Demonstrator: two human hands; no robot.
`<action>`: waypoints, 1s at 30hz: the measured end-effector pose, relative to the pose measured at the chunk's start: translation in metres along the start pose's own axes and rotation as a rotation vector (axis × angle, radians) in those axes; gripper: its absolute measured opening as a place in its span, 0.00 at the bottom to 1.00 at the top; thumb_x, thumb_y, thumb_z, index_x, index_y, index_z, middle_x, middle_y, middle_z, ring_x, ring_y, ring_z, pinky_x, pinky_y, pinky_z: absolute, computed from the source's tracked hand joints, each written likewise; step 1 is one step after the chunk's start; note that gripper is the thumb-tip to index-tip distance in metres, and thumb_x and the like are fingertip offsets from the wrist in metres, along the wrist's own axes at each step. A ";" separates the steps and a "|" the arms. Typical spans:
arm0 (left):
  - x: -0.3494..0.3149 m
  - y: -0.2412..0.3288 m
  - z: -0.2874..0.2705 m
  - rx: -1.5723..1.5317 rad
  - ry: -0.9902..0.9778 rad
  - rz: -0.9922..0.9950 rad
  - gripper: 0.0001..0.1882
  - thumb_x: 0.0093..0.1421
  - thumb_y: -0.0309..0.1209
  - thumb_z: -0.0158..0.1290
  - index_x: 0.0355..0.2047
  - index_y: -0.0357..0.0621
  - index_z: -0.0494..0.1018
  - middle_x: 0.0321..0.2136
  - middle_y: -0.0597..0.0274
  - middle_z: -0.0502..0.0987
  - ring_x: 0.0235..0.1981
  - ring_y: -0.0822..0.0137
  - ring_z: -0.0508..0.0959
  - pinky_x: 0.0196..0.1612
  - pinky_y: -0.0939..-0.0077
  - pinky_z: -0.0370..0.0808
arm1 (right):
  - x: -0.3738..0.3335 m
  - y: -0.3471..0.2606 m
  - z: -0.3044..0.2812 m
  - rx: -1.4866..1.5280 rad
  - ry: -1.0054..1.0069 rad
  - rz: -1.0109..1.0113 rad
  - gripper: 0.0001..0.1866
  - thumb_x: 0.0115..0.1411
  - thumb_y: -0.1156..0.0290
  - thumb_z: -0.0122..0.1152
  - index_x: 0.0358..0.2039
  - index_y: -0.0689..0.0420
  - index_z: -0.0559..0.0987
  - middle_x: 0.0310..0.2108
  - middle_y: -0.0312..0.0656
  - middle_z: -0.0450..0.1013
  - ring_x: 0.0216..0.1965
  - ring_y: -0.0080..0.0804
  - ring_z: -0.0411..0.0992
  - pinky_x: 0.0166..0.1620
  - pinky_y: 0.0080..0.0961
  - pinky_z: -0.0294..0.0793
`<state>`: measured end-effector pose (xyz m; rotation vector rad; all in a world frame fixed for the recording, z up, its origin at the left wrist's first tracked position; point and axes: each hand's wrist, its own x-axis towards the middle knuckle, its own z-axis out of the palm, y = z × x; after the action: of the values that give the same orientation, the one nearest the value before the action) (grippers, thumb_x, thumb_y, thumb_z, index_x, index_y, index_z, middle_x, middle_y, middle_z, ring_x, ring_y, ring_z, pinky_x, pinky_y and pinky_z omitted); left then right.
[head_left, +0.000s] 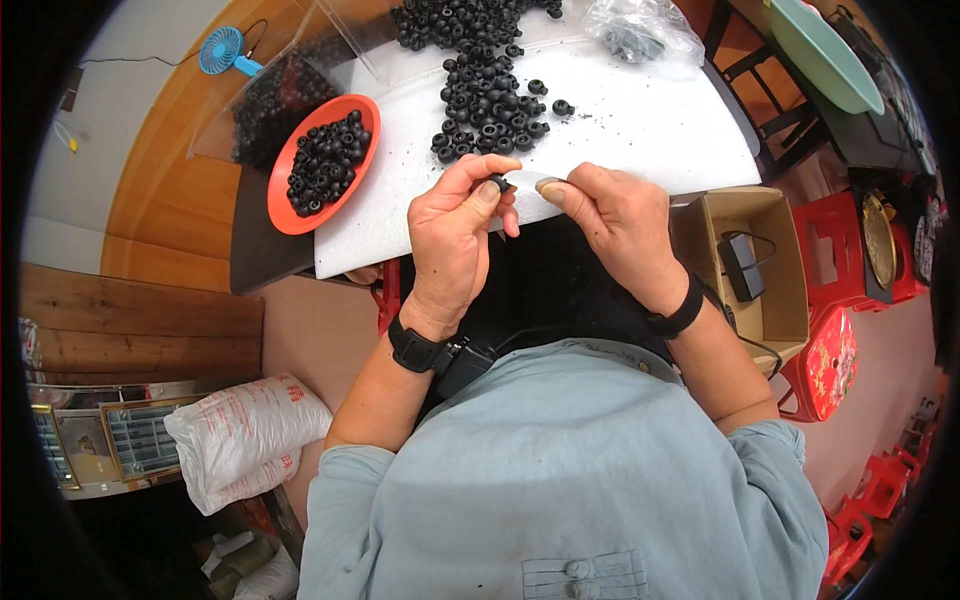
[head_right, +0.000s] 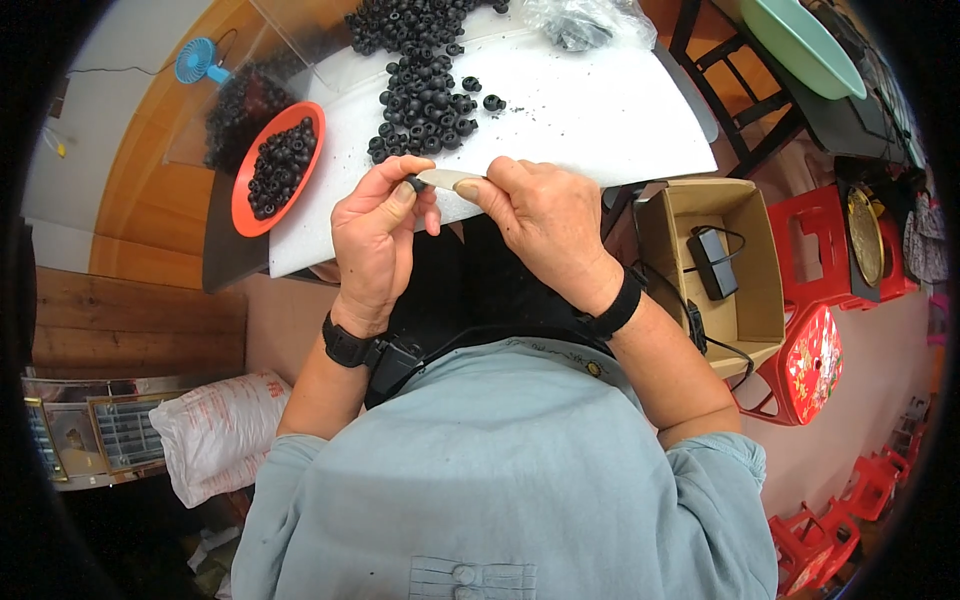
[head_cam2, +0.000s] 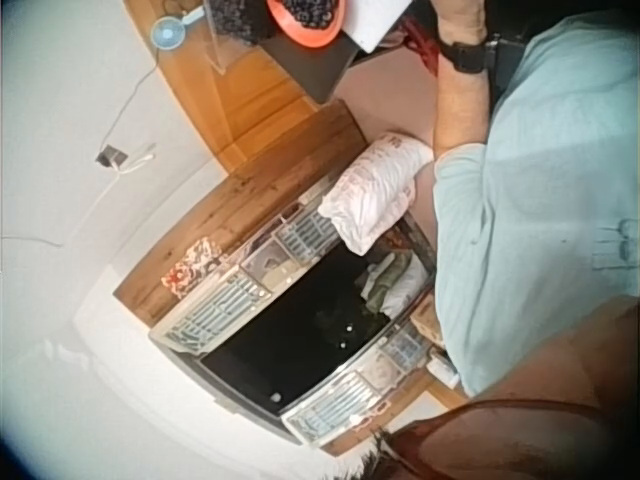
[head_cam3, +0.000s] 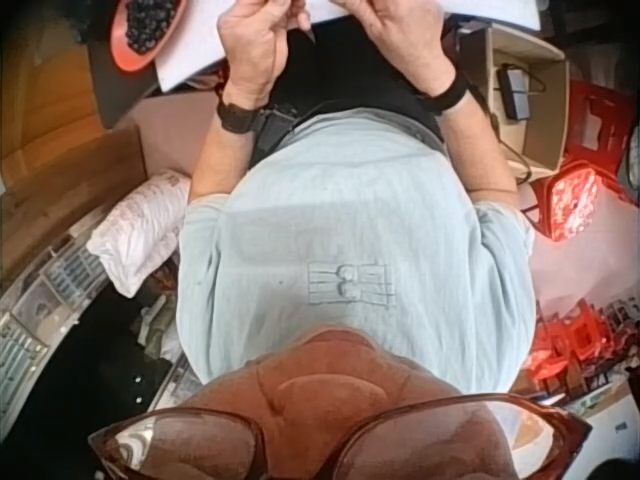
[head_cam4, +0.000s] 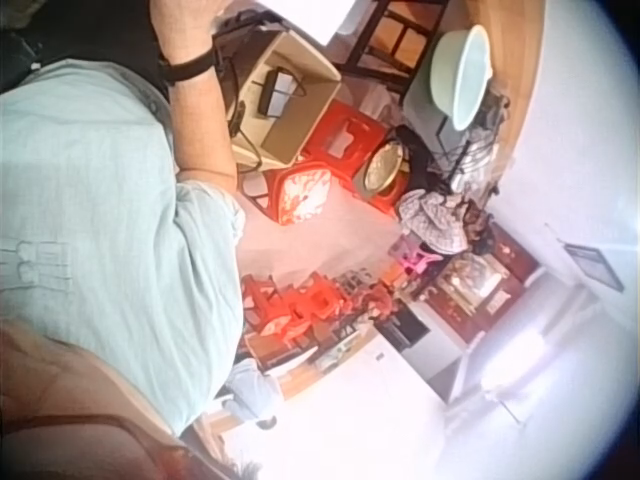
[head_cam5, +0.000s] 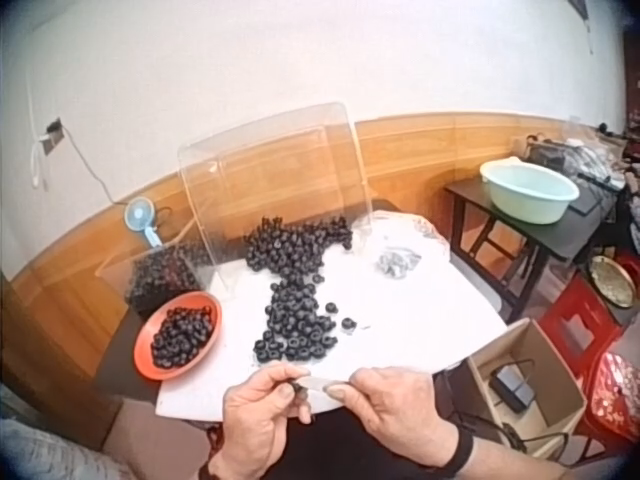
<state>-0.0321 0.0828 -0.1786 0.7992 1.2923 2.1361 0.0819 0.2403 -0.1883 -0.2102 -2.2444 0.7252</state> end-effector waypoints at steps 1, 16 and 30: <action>0.000 -0.001 0.001 0.001 -0.002 0.002 0.12 0.72 0.24 0.51 0.50 0.30 0.79 0.36 0.58 0.79 0.31 0.70 0.77 0.35 0.78 0.76 | 0.000 0.000 -0.001 -0.001 -0.017 -0.012 0.20 0.65 0.54 0.66 0.23 0.53 0.75 0.17 0.42 0.71 0.19 0.43 0.73 0.23 0.38 0.67; -0.003 0.009 0.001 0.038 0.014 -0.058 0.17 0.72 0.24 0.50 0.57 0.29 0.75 0.42 0.53 0.80 0.36 0.66 0.79 0.37 0.73 0.79 | -0.004 -0.004 -0.001 0.176 0.020 0.159 0.18 0.66 0.59 0.68 0.25 0.58 0.80 0.15 0.44 0.68 0.16 0.35 0.67 0.23 0.32 0.64; 0.032 0.089 -0.064 1.501 0.113 0.523 0.12 0.56 0.22 0.63 0.42 0.43 0.84 0.44 0.61 0.79 0.47 0.63 0.74 0.44 0.75 0.77 | -0.002 0.004 -0.028 0.342 -0.008 0.278 0.17 0.66 0.60 0.69 0.28 0.61 0.82 0.14 0.39 0.67 0.17 0.25 0.64 0.24 0.25 0.63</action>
<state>-0.1108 0.0292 -0.1149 1.6688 2.9852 1.1275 0.1028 0.2550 -0.1770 -0.3543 -2.0790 1.2436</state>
